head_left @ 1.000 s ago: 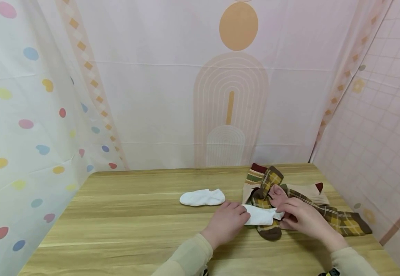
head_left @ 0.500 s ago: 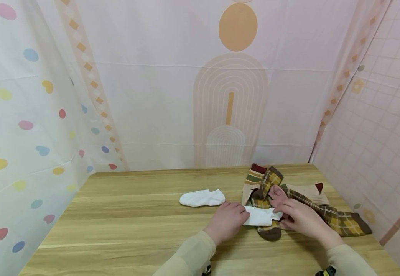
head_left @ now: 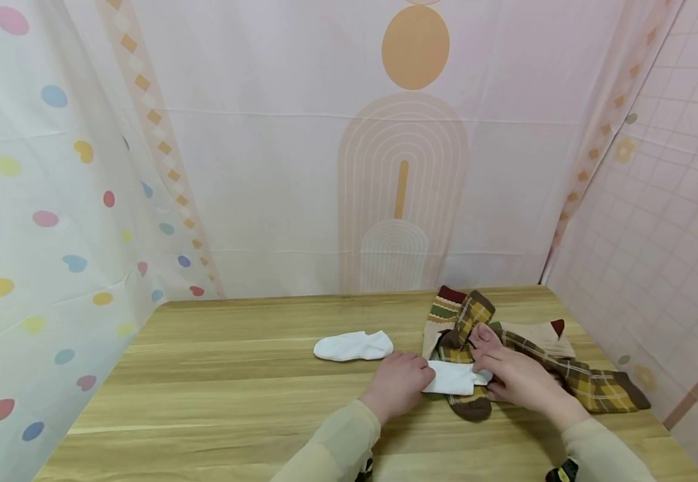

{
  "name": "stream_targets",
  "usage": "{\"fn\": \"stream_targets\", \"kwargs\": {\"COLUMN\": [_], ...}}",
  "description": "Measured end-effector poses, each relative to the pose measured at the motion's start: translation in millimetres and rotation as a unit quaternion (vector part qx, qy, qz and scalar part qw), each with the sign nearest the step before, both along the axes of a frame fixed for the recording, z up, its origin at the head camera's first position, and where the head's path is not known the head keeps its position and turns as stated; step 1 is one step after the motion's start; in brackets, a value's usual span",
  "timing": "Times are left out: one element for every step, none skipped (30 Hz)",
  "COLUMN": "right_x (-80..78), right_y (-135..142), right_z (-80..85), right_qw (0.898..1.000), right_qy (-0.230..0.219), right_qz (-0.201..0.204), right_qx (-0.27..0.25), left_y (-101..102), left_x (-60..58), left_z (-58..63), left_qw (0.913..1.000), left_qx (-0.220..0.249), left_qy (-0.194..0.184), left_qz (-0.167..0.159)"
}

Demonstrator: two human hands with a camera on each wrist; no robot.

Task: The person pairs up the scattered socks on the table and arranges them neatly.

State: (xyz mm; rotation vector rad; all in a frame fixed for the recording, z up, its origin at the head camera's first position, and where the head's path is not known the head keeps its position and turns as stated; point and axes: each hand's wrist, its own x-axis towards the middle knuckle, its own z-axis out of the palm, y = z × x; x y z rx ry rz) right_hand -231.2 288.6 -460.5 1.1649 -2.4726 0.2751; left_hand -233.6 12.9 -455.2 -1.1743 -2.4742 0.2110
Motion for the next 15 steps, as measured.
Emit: {"fn": "stream_targets", "kwargs": {"right_x": [-0.3,-0.6,-0.8,-1.1,-1.4,-1.7,-1.9,-2.2,-2.3,-2.4,-2.2,-1.9,-1.6,-1.2,-0.7], "right_y": [-0.6,-1.2,-1.7,-2.1,-2.4,-2.7,-2.9,-3.0,-3.1,-3.1,-3.1,-3.2,-3.3,-3.4,-3.6], "right_z": [-0.1,-0.2,-0.2,-0.3,-0.3,-0.4,-0.4,-0.6,-0.6,-0.8,-0.8,-0.7,-0.6,-0.5,-0.3], "right_qw": [1.000,1.000,1.000,1.000,1.000,1.000,1.000,1.000,1.000,1.000,1.000,1.000,1.000,0.999,0.999], "right_qy": [0.000,-0.001,-0.001,-0.001,0.000,0.001,0.001,0.002,0.002,0.001,0.000,-0.003,-0.008,-0.014,-0.022], "right_qz": [-0.002,-0.004,-0.004,-0.004,-0.005,-0.005,-0.006,-0.007,-0.008,-0.011,-0.014,-0.018,-0.024,-0.031,-0.038], "right_qx": [0.003,0.005,0.006,0.008,0.010,0.011,0.012,0.013,0.014,0.014,0.014,0.014,0.014,0.014,0.013], "left_y": [-0.3,-0.4,-0.5,-0.5,-0.3,0.0,0.4,0.8,1.2,1.6,1.9,2.0,1.9,1.8,1.6], "left_x": [0.0,-0.2,-0.4,-0.7,-1.1,-1.5,-1.8,-2.2,-2.5,-2.7,-2.9,-3.2,-3.3,-3.7,-4.0], "left_z": [0.3,0.3,0.4,0.5,0.6,0.6,0.6,0.6,0.5,0.4,0.1,-0.4,-0.7,-1.2,-1.6], "left_qw": [1.0000,1.0000,1.0000,0.9999,0.9999,0.9998,0.9997,0.9996,0.9996,0.9995,0.9995,0.9995,0.9994,0.9993,0.9992], "left_qx": [0.000,0.000,-0.001,-0.001,-0.002,-0.003,-0.004,-0.004,-0.003,-0.002,-0.001,0.001,0.003,0.007,0.010], "left_qy": [-0.002,-0.003,-0.007,-0.011,-0.015,-0.019,-0.023,-0.026,-0.029,-0.030,-0.030,-0.031,-0.033,-0.036,-0.039], "left_qz": [0.000,0.000,0.000,0.001,0.002,0.003,0.005,0.006,0.007,0.008,0.008,0.007,0.008,0.008,0.007]}}
